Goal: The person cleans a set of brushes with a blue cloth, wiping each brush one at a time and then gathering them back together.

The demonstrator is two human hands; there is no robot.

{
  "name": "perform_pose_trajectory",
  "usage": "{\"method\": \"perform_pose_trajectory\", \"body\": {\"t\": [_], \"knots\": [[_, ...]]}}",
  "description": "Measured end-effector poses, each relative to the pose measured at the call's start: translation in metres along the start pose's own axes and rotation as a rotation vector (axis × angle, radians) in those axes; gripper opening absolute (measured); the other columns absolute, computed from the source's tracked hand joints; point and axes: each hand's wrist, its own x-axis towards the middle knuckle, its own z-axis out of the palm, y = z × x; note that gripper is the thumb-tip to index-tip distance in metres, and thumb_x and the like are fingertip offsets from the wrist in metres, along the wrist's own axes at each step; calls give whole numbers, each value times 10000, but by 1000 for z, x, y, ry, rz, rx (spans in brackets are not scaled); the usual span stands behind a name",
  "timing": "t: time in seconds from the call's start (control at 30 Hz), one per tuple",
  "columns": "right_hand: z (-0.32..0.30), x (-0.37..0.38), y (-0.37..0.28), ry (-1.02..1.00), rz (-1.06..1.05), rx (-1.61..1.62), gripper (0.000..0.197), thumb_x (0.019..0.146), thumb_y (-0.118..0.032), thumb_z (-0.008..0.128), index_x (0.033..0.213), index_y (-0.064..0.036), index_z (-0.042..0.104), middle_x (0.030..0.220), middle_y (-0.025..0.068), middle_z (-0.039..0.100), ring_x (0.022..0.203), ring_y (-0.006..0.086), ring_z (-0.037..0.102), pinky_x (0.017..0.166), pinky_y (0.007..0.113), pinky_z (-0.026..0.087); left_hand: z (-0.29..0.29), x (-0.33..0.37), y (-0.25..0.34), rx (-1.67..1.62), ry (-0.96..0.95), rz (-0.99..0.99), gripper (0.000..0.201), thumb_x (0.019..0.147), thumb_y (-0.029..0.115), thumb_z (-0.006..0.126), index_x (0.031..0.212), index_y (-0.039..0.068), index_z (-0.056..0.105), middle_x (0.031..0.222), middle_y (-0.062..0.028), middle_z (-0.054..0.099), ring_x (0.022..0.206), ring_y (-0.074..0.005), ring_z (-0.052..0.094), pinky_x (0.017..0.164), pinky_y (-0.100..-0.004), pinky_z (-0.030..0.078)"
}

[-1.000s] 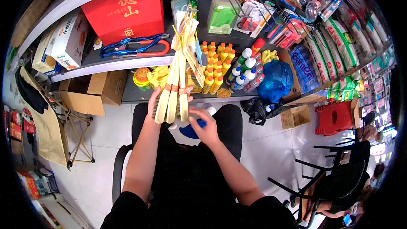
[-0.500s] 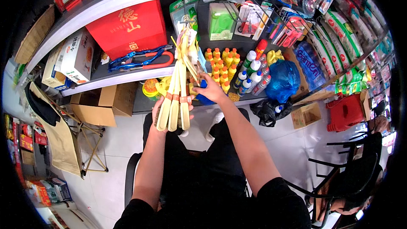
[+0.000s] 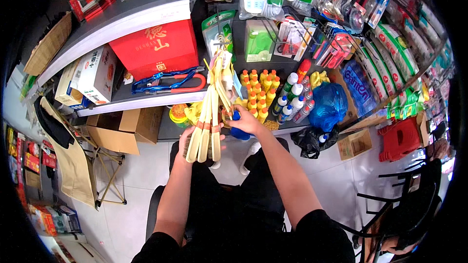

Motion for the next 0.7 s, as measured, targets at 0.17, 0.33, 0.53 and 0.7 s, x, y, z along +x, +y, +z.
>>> {"method": "perform_pose_trajectory", "body": {"t": [0.17,0.33,0.53,0.7], "knots": [[-1,-47,-35,-23,28,5,782,669,-468,750,1204,31,474,1014,185,625,945,287,618,819,348,476,3,-2,5,506,255,112,628,809,343,557,1306,1,383,1194,-186,527,1075,-338,554,935,-479,443],[3,-84,-57,-76,40,82,733,715,-439,753,1177,57,474,1053,177,594,991,237,570,869,337,439,9,6,1,768,295,111,542,843,346,581,1257,25,440,1096,-90,542,1044,-164,522,907,-290,404],[20,-102,-70,-89,27,221,450,783,-269,731,1106,-39,518,872,33,575,786,100,517,716,274,447,9,18,-11,854,293,61,734,835,326,609,1390,-3,258,1283,-152,466,1183,-232,462,991,-356,379],[26,-106,-78,46,87,183,507,767,-313,731,1117,-15,518,878,94,617,783,175,587,721,314,472,13,12,-12,889,281,147,664,791,126,665,1355,17,332,1211,-99,504,1110,-185,481,962,-312,371]]}}
